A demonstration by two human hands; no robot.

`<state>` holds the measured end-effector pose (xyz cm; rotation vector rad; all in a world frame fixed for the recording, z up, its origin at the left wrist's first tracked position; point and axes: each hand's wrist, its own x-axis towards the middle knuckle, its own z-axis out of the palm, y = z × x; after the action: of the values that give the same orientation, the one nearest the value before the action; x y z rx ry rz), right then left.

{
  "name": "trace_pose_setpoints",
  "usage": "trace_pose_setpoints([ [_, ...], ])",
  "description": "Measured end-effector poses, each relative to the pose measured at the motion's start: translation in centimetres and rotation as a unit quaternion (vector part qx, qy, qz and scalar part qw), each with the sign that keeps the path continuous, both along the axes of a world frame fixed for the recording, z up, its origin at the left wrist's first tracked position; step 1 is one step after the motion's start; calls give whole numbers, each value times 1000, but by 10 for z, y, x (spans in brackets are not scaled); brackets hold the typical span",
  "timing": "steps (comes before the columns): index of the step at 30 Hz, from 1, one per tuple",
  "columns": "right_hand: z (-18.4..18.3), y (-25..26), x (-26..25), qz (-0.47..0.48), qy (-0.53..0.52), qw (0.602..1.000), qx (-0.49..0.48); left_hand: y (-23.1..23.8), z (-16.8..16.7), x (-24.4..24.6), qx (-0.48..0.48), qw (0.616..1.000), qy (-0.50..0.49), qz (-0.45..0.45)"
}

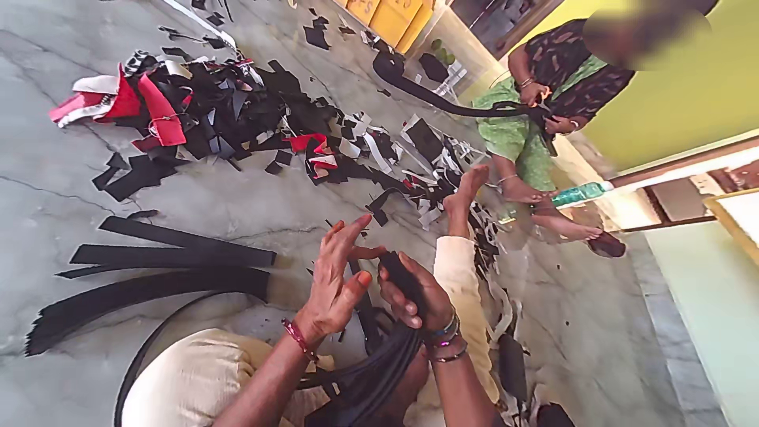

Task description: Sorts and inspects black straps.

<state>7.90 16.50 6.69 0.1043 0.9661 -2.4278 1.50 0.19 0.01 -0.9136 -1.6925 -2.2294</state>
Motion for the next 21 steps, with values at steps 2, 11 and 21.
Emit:
trace_pose_setpoints([
  [2,-1,0,0,5,8,1000,11,0,1,2,7,1000,12,4],
  [11,0,0,-1,18,23,998,51,-2,7,4,-22,998,54,35],
  [21,6,-4,2,-20,-8,993,118,-7,9,2,23,993,-89,-76],
])
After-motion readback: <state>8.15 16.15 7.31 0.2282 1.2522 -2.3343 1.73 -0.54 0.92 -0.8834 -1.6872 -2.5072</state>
